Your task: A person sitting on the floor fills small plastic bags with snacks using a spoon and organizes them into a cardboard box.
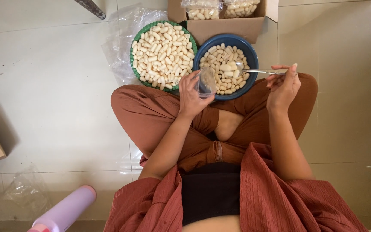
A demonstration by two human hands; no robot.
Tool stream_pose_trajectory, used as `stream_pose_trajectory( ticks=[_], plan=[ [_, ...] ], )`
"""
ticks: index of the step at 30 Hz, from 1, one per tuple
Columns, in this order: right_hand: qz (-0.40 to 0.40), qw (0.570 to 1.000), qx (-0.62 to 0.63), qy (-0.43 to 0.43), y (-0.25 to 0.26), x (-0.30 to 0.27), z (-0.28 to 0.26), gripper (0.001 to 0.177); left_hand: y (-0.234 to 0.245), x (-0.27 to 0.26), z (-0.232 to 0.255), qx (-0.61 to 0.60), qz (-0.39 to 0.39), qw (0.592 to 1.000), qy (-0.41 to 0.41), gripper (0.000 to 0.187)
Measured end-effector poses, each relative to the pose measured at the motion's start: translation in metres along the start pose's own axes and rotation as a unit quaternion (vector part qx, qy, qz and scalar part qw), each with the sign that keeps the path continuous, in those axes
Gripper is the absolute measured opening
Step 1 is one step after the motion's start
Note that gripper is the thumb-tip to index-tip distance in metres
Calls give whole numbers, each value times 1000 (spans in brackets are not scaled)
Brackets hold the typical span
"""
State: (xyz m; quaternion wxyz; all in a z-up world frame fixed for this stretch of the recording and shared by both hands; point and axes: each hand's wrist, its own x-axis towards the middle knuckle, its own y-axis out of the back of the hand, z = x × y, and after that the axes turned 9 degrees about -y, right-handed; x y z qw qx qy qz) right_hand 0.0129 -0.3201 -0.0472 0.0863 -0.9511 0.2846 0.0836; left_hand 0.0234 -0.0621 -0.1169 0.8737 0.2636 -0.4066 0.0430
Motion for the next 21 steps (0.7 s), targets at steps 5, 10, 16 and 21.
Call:
stream_pose_trajectory(
  ticks=[5, 10, 16, 21],
  plan=[
    [-56, 996, -69, 30, -23, -27, -23, 57, -2, -1, -1, -14, -6, 1000, -1, 79],
    [-127, 975, -136, 119, -40, -44, -23, 54, 0, -2, -1, -14, -5, 1000, -6, 79],
    [-161, 949, -143, 230, -33, -32, -28, 59, -6, -7, -6, -29, -2, 1000, -4, 79],
    [-70, 971, -144, 178, -19, -9, -16, 51, -8, -9, -10, -32, 28, 999, 11, 80]
  ],
)
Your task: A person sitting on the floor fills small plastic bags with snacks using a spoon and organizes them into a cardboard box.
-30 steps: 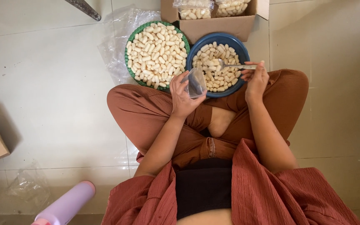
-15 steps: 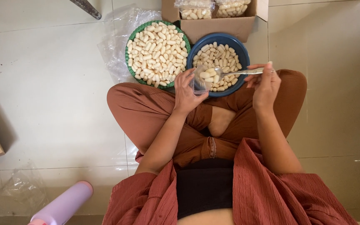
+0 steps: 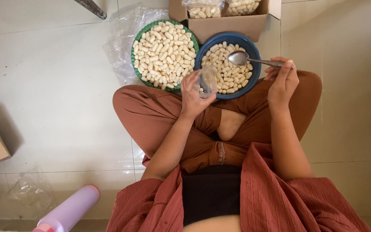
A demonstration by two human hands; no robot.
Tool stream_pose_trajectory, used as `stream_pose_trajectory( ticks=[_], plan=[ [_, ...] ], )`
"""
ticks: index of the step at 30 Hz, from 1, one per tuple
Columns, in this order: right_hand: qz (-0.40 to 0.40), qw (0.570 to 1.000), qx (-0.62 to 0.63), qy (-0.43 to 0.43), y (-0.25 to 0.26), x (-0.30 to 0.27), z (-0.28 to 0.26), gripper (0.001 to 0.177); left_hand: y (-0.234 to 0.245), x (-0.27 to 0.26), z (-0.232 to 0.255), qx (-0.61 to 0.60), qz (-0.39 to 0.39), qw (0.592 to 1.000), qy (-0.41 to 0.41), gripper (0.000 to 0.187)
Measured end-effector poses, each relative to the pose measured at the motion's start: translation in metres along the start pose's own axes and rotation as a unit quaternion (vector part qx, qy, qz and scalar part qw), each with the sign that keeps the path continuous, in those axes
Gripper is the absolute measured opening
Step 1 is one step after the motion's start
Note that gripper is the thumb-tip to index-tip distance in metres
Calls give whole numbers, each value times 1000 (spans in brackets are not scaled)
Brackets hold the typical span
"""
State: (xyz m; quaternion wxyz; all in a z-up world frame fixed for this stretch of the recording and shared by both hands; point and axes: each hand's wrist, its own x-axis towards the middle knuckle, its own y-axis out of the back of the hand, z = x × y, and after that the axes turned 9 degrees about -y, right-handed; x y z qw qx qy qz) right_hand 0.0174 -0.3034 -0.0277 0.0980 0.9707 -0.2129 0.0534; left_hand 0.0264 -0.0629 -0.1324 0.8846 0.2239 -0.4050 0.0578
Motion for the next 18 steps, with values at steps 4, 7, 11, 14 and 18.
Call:
stream_pose_trajectory(
  ticks=[4, 7, 11, 14, 18],
  plan=[
    [-17, 997, -78, 8, -2, -2, 26, 40, 5, 6, 7, -13, 15, 1000, 16, 79],
    [-62, 984, -162, 24, -9, -8, 38, 29, 4, 4, 4, 4, 14, 1000, 13, 81],
    [-109, 980, -165, -25, -21, -10, 43, 30, 2, 5, 4, 13, 12, 1000, 10, 80],
    [-140, 979, -126, -81, -27, -10, 58, 30, 2, 7, 7, 14, 10, 1000, 12, 78],
    [-155, 970, -34, -186, -30, -6, 72, 34, 2, 6, 7, 23, 9, 1000, 20, 78]
  ],
)
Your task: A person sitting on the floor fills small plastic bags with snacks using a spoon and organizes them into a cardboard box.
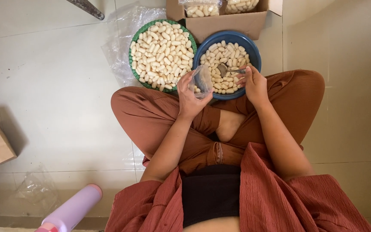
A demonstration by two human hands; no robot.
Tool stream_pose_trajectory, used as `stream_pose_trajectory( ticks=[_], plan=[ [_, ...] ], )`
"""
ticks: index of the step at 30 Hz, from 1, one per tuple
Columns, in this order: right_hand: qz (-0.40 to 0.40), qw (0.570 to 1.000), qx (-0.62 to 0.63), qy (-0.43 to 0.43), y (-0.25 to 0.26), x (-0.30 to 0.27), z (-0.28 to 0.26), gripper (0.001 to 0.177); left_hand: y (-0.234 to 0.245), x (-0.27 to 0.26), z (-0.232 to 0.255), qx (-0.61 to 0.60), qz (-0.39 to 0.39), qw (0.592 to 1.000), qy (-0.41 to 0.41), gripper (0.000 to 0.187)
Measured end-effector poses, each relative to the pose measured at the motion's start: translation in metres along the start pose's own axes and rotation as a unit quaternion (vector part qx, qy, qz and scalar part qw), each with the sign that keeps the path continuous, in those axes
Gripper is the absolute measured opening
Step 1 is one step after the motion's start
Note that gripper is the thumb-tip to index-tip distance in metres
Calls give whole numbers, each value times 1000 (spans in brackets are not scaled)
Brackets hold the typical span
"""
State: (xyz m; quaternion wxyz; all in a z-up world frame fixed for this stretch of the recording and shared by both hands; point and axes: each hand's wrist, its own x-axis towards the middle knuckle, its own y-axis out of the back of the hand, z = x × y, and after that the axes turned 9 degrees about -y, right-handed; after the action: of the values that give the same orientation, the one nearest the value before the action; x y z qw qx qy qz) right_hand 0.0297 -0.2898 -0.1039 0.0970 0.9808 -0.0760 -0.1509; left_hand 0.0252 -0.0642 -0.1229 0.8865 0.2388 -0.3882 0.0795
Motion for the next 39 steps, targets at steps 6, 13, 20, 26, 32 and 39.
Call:
stream_pose_trajectory(
  ticks=[6, 13, 20, 26, 32, 39],
  plan=[
    [20, 990, 106, -90, 9, 17, 20, 42, 0, 1, 1, 0, -3, 1000, 7, 79],
    [13, 974, 177, -141, 16, 19, 18, 48, -1, 0, 0, -6, 2, 1000, 10, 79],
    [52, 971, 216, -88, 33, 1, 0, 48, -4, -5, -7, -7, -8, 1000, 25, 78],
    [93, 973, 211, -21, 47, -29, -41, 49, -1, -2, -2, -3, -20, 1000, 19, 79],
    [62, 982, 173, 44, 26, -50, -71, 52, -4, -7, -3, -11, -22, 1000, 8, 78],
    [2, 972, -41, 229, -8, -73, -97, 37, -5, -11, -7, -16, -19, 1000, -4, 79]
  ],
)
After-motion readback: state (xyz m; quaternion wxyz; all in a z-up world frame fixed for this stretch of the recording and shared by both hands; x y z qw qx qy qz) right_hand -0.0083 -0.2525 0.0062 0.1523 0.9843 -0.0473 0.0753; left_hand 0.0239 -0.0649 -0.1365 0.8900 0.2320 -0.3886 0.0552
